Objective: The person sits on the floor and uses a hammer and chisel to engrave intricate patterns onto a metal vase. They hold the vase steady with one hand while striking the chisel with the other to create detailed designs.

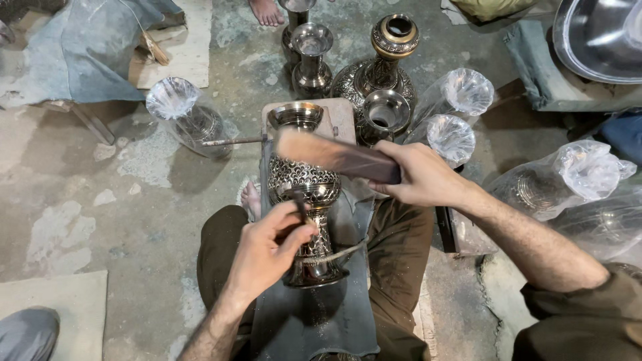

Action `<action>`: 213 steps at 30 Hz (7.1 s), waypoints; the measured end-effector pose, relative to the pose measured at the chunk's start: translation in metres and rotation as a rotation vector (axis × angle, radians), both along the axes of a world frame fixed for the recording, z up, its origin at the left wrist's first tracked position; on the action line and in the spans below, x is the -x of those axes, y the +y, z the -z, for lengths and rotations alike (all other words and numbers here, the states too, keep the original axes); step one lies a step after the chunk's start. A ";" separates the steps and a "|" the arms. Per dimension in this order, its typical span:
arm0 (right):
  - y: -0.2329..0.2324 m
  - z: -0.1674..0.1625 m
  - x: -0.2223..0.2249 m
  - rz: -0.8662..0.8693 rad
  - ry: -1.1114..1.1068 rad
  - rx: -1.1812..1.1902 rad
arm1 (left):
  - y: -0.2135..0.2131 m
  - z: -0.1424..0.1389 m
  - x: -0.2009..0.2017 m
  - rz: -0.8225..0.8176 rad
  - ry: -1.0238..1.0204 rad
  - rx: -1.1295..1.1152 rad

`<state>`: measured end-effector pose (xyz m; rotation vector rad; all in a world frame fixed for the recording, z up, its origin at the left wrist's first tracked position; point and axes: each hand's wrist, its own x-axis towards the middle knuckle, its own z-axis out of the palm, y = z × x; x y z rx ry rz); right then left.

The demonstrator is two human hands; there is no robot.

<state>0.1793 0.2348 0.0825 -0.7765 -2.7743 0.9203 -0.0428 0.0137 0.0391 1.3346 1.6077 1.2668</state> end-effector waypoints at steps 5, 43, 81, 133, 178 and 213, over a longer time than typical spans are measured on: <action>-0.006 0.018 -0.001 -0.033 0.164 0.018 | -0.005 0.001 -0.003 0.028 -0.068 0.007; -0.003 -0.051 0.031 -0.077 0.326 -0.013 | 0.002 0.020 -0.023 -0.204 0.133 -0.239; 0.011 -0.064 0.020 -0.156 -0.067 -0.527 | 0.006 0.013 -0.014 -0.081 0.219 -0.218; -0.015 -0.022 0.036 -0.030 -0.028 -0.238 | -0.002 0.005 -0.012 -0.054 -0.004 -0.025; 0.014 -0.010 0.007 -0.054 0.206 0.007 | 0.012 -0.005 -0.001 0.100 0.129 0.087; 0.010 0.003 -0.001 0.011 -0.073 -0.353 | 0.011 0.003 0.000 0.054 0.230 -0.056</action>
